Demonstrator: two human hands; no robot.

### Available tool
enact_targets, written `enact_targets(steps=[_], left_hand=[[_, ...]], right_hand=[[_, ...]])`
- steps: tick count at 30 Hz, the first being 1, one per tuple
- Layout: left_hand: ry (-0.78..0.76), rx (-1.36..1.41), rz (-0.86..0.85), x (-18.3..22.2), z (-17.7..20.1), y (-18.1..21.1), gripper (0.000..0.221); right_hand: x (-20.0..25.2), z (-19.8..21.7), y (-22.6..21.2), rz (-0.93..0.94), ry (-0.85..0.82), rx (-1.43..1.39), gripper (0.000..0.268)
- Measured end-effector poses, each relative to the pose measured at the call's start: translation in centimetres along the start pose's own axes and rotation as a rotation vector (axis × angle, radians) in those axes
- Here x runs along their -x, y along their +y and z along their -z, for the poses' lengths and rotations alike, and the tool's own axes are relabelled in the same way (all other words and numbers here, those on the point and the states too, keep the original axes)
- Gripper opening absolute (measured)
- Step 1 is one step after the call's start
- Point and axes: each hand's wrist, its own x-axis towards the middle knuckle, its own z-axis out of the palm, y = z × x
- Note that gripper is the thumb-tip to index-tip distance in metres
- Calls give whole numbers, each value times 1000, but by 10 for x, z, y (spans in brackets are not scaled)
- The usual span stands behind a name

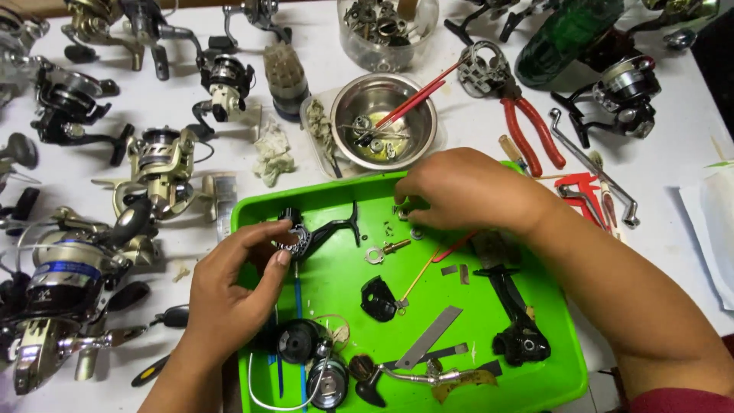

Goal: Repairing and maintaining fishing reels by disassembling parts and applying lubricant with a small tool.

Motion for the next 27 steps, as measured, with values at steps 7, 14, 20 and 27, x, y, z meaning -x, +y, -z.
enact_targets(steps=[7,14,20,27], left_hand=[[0,-10,-21,0,0,1,25],[5,-5,-3,1,0,-1,26],[10,-45,-16,3,0,-1,25],[6,-64,-24,3,0,-2,24]], right_hand=[[0,-21,-5,42,36,62,24],[-2,-25,0,53,70,-7,26],[1,-10,10,85,-32,-414,27],[1,-17,31,278,-135,-1064,32]])
